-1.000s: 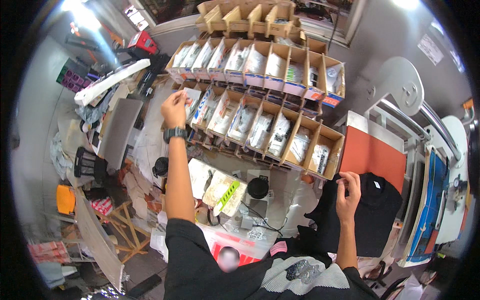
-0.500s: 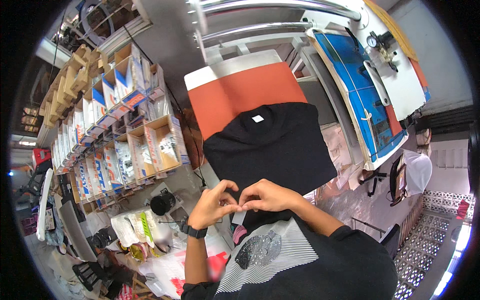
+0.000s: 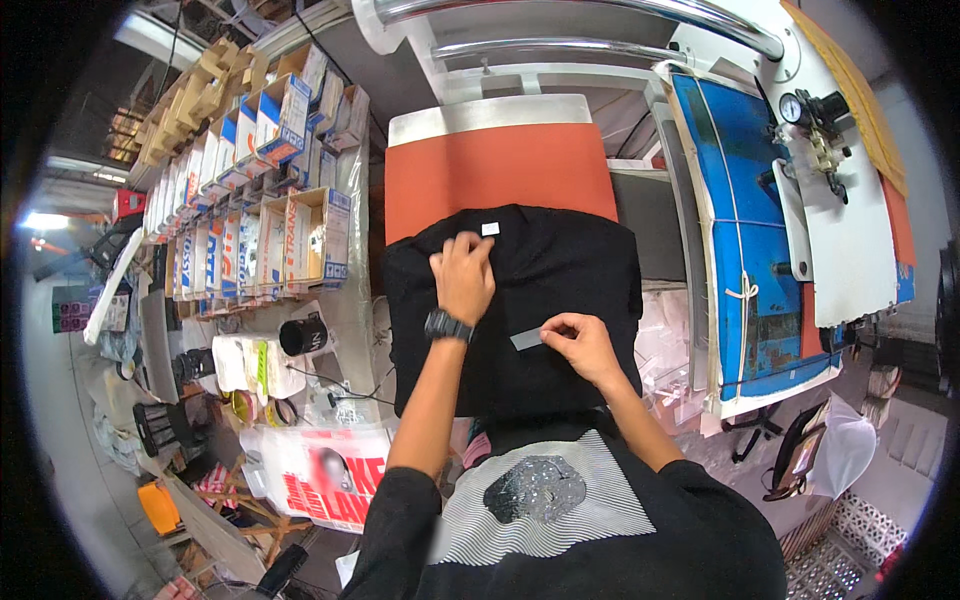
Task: The person places a black t-shirt onto a heat press, aligns it, and then uses shears to cut a plastic transfer film containing white printed text.
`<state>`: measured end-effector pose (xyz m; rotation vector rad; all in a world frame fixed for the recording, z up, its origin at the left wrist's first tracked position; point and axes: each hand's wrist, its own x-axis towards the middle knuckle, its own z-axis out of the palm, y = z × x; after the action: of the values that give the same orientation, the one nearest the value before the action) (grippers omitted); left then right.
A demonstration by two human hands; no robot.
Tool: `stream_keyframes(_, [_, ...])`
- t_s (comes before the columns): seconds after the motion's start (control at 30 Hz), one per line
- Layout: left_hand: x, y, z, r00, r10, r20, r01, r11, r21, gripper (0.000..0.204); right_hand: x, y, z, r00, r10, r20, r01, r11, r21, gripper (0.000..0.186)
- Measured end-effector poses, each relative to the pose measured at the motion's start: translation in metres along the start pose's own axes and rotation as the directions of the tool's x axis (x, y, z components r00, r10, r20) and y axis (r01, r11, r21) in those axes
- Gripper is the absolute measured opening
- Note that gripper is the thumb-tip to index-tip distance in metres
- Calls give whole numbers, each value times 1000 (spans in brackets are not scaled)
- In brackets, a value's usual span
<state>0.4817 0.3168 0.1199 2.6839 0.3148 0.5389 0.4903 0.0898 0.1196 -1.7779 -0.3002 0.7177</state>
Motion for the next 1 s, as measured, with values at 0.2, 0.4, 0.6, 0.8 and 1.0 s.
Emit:
stream_keyframes(0.2, [35,-27,14,999,-3,51,3,1000,8,37,51,-23,0,987,-93,-134,94,996,0,17])
stream_keyframes(0.4, [-2,-22,-3,970,-194,-144,171,973,-156,34,129,-51,32,914,-127,-385,-2,949,-316,20])
stream_keyframes(0.6, [-41,-19,18,971,-212,-114,210,977,-33,33,126,-58,55,859,-113,-499,-137,890,-436,17])
stream_keyframes(0.8, [-48,-18,25,971,-171,-165,181,983,42,39,114,-42,63,757,-428,-494,-1,755,-656,20])
stream_keyframes(1.0, [-48,-15,24,975,-187,-119,199,975,99,41,91,-13,60,711,-636,-300,198,590,-783,27])
